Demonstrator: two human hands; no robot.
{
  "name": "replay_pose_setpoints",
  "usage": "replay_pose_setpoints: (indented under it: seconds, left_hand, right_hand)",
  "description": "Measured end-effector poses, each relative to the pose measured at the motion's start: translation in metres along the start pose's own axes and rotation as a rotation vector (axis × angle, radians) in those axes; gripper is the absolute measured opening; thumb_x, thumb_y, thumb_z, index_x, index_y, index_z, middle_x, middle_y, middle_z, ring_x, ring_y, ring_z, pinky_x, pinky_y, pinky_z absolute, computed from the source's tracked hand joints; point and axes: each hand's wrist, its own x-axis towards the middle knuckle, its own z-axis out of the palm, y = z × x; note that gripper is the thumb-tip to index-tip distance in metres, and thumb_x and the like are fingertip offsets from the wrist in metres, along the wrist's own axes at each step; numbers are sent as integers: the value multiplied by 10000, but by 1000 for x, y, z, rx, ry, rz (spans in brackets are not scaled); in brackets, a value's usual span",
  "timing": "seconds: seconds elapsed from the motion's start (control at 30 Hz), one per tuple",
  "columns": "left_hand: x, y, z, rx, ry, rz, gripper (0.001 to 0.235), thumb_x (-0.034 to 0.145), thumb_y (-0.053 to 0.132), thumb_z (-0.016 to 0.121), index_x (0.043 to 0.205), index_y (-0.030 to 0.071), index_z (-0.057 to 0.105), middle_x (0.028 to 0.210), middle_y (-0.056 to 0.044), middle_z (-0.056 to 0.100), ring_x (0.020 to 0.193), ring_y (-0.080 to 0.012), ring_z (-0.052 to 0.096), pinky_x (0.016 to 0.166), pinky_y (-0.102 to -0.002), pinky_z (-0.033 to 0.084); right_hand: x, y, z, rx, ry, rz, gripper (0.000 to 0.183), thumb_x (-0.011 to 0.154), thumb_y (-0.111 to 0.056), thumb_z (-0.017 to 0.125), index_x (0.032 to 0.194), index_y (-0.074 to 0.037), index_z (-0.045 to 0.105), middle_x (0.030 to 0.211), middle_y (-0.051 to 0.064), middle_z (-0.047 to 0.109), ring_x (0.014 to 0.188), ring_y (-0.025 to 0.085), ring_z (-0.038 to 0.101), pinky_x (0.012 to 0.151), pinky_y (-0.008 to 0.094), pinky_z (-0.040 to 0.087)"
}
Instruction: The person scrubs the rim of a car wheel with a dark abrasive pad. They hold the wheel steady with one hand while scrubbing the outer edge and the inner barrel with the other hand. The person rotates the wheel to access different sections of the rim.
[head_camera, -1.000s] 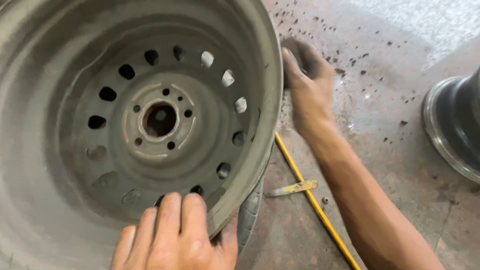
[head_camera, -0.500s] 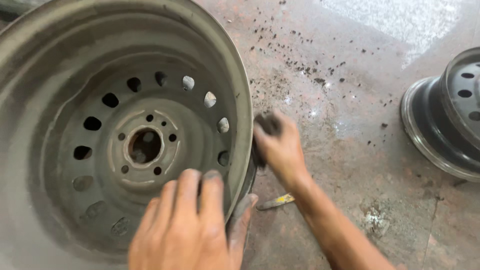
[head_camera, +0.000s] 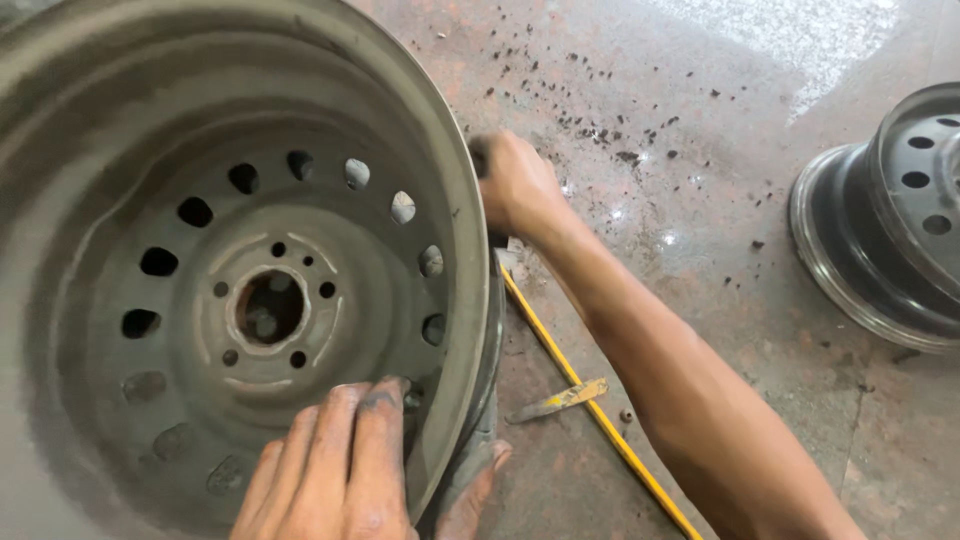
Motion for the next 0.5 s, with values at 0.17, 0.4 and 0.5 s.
replay_pose_setpoints:
  seconds: [0.17, 0.4, 0.5]
  left_hand:
    - [3, 6, -10, -54, -68, 12, 795, 728, 606, 795, 1129, -70, 675, 975, -208, 667, 933, -306, 698, 800, -448, 544]
    - [3, 15, -17, -37, 26, -13, 770, 762, 618, 763, 1136, -50, 676, 1040, -187, 673, 968, -322, 682, 821, -463, 521]
    - [6, 14, -16, -14, -2, 9, 809, 766, 651, 759, 1141, -60, 670, 1040, -193, 666, 979, -328, 675, 822, -461, 523]
  right_hand:
    - [-131, -1, 1, 26, 281, -76, 260, 802, -275, 701, 867, -23, 692, 777, 161, 699, 790, 333, 657, 744, 463, 520]
    - [-76, -15, -8, 119, 123, 188, 381, 808, -365, 743, 871, 3, 669, 798, 194, 688, 805, 277, 669, 760, 452, 530]
    - [-118, 0, 2, 12, 247, 45, 321, 813, -309, 740, 883, 2, 700, 864, 206, 702, 860, 324, 654, 793, 462, 512]
